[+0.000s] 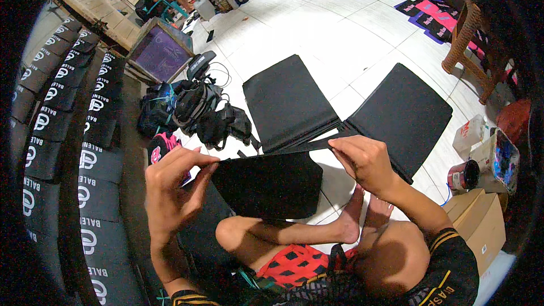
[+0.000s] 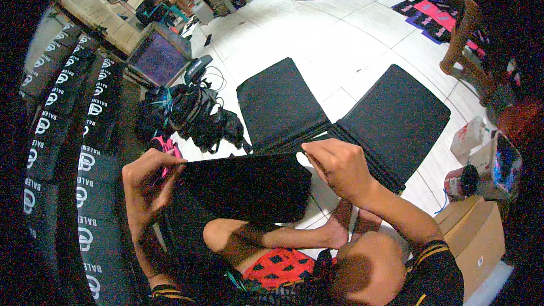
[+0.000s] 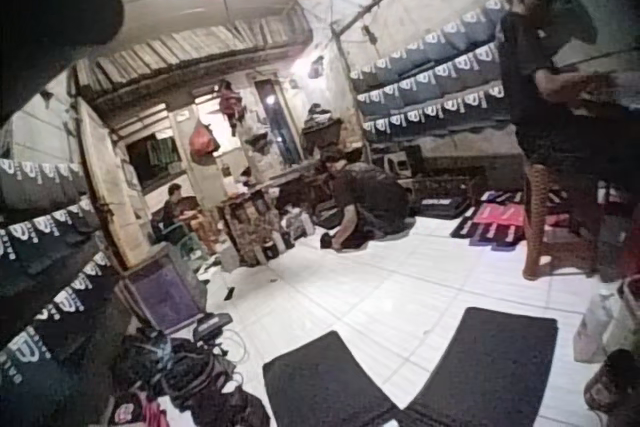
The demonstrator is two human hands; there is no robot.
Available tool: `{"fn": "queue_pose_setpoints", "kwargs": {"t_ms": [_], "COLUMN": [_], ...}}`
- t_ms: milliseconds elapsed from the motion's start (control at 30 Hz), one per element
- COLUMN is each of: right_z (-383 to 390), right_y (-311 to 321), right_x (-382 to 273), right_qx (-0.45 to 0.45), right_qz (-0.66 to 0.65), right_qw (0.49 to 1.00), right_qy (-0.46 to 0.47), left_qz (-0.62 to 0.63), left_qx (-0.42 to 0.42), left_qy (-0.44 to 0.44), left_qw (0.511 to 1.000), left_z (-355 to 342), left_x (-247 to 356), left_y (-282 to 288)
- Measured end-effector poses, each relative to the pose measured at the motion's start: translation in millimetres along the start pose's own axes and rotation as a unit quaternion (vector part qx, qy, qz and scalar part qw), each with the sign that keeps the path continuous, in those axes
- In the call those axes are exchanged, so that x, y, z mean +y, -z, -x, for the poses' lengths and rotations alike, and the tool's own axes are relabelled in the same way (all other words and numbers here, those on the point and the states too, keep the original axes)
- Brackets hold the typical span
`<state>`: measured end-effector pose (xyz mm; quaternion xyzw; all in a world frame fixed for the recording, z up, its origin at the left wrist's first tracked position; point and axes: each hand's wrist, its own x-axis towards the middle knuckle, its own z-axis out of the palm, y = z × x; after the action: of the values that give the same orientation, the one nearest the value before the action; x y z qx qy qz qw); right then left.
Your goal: The person picks up, unfolds, and aligns black fabric panels on a tiled floor, stacking them into organized piles.
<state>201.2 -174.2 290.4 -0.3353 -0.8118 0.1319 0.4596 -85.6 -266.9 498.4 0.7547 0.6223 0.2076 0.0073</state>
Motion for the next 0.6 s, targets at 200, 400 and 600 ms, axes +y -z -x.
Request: {"fn": "queue_pose_setpoints", "kwargs": {"t_ms": [200,400,600], "right_z": [-7,-19,-25], "right_y": [-2,-13,-28], "right_x": [19,44,73], "right_qx": [0.002,-0.031,-0.066], "right_qz": [0.045,0.07,0.112], "right_qw": [0.999,0.997,0.991], "right_qy": [0.005,-0.008,-0.005], "left_qz": [-0.057,-0.087,-0.128], "left_qx": [-0.004,0.079,0.023], "left_qy": [-0.051,-0.047,-0.091], "left_qw": [0.997,0.992,0.987], "left_z": [5,23,52], "left_x": [5,13,-24], "left_y": [20,29,97]}}
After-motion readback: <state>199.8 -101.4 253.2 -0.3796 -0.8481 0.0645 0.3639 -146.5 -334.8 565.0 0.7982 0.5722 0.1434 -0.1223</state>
